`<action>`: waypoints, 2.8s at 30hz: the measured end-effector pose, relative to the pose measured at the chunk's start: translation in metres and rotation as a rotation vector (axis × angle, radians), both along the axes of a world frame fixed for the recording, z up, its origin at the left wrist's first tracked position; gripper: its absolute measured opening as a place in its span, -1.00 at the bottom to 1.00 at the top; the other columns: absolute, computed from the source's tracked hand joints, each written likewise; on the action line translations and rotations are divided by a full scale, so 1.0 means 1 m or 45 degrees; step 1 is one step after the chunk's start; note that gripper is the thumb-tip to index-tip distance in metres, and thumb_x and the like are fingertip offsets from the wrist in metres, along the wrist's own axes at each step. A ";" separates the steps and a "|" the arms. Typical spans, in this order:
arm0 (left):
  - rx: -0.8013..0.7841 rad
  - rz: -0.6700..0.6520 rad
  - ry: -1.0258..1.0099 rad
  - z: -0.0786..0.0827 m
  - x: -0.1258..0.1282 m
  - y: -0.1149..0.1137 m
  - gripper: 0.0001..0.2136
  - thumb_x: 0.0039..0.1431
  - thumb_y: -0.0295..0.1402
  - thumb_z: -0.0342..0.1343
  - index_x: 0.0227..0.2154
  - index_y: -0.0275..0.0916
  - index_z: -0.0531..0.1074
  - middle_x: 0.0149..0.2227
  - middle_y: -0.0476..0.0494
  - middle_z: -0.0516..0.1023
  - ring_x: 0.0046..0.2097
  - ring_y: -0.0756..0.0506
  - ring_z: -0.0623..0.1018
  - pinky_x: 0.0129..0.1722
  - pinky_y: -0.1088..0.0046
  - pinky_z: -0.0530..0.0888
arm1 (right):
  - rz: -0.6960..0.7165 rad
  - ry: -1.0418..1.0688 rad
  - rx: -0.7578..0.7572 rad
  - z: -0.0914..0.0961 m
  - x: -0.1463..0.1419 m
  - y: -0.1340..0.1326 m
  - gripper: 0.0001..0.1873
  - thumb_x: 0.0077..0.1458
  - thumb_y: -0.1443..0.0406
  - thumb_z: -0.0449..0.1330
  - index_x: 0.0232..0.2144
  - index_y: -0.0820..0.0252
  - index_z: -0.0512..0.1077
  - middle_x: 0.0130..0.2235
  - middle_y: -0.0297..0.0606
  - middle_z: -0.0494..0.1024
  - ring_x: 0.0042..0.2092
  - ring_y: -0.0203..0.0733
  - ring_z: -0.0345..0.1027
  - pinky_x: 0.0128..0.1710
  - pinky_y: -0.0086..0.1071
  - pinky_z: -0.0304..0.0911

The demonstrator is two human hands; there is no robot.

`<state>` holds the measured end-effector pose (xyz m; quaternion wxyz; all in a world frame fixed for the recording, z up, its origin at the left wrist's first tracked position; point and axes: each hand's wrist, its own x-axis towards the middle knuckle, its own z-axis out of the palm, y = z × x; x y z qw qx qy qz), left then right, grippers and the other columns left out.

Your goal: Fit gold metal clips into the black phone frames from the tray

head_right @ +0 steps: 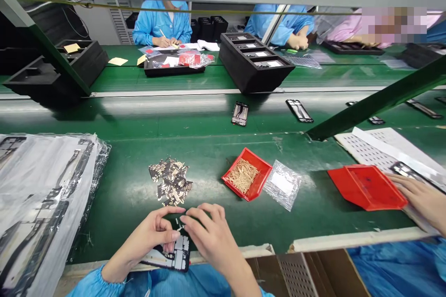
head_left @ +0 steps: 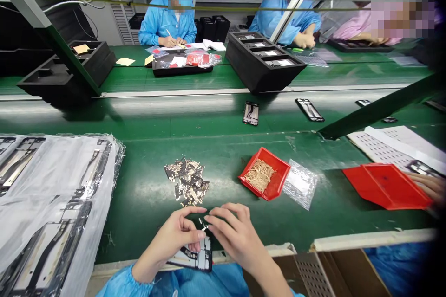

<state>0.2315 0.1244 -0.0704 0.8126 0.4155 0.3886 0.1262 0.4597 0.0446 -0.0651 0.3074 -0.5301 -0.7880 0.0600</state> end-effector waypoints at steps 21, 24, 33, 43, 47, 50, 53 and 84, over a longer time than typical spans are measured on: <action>1.474 -0.475 0.745 -0.026 -0.097 -0.044 0.11 0.03 -0.49 0.62 0.55 0.15 0.15 0.41 -0.20 0.44 0.36 -0.43 0.38 0.33 -0.11 0.34 | -0.135 0.349 -0.912 -0.021 -0.047 -0.018 -0.82 0.46 0.43 0.18 -0.23 0.11 0.48 -0.28 -0.30 0.47 -0.16 -0.04 0.32 -0.09 -0.15 0.16; 1.496 -0.475 0.728 -0.024 -0.096 -0.042 0.11 -0.01 -0.46 0.65 0.53 0.13 0.19 0.40 -0.21 0.45 0.34 -0.43 0.39 0.31 -0.10 0.36 | -0.118 0.383 -0.934 -0.022 -0.045 -0.018 -0.82 0.48 0.41 0.18 -0.23 0.11 0.48 -0.28 -0.31 0.46 -0.15 -0.03 0.33 -0.07 -0.14 0.16; 1.515 -0.463 0.711 -0.024 -0.097 -0.042 0.09 0.00 -0.42 0.67 0.52 0.12 0.20 0.41 -0.23 0.45 0.33 -0.43 0.40 0.31 -0.13 0.34 | -0.100 0.373 -0.903 -0.025 -0.043 -0.017 -0.84 0.45 0.41 0.22 -0.24 0.11 0.48 -0.30 -0.31 0.46 -0.17 -0.04 0.33 -0.11 -0.16 0.14; 1.565 -0.442 0.706 -0.023 -0.097 -0.042 0.09 -0.03 -0.41 0.68 0.51 0.10 0.23 0.39 -0.24 0.47 0.32 -0.44 0.41 0.29 -0.09 0.34 | -0.059 0.306 -0.692 -0.031 -0.044 -0.019 -0.83 0.43 0.46 0.23 -0.23 0.12 0.47 -0.32 -0.33 0.45 -0.21 -0.06 0.33 -0.18 -0.22 0.11; 1.597 -0.441 0.720 -0.020 -0.090 -0.043 0.10 -0.08 -0.25 0.72 0.49 0.07 0.25 0.37 -0.25 0.51 0.30 -0.44 0.45 0.24 -0.07 0.34 | -0.013 0.267 -0.519 -0.038 -0.045 -0.023 -0.86 0.51 0.42 0.15 -0.16 0.14 0.45 -0.29 -0.29 0.46 -0.23 -0.07 0.31 -0.19 -0.22 0.11; 1.656 -0.457 0.688 -0.020 -0.085 -0.043 0.04 -0.03 -0.25 0.70 0.47 0.02 0.26 0.33 -0.22 0.58 0.30 -0.41 0.46 0.22 -0.04 0.31 | -0.004 0.225 -0.407 -0.042 -0.047 -0.026 -0.86 0.54 0.40 0.12 -0.15 0.13 0.41 -0.27 -0.28 0.48 -0.23 -0.07 0.30 -0.22 -0.22 0.10; 1.718 -0.445 0.610 -0.022 -0.085 -0.040 -0.13 0.11 -0.18 0.63 0.41 -0.03 0.33 0.29 -0.21 0.63 0.28 -0.39 0.49 0.21 -0.01 0.30 | -0.052 0.213 -0.354 -0.042 -0.050 -0.029 -0.92 0.55 0.38 0.11 -0.04 0.13 0.41 -0.18 -0.22 0.54 -0.18 -0.04 0.36 -0.19 -0.20 0.17; 1.608 -0.233 0.581 0.041 -0.054 -0.026 0.04 0.06 -0.41 0.52 0.54 0.01 0.11 0.16 -0.20 0.63 0.00 -0.27 0.59 0.02 0.14 0.57 | -0.104 0.974 -0.590 0.004 -0.026 0.004 -0.87 0.50 0.18 0.26 -0.01 0.06 0.55 -0.11 -0.21 0.60 -0.11 -0.11 0.51 -0.08 -0.28 0.47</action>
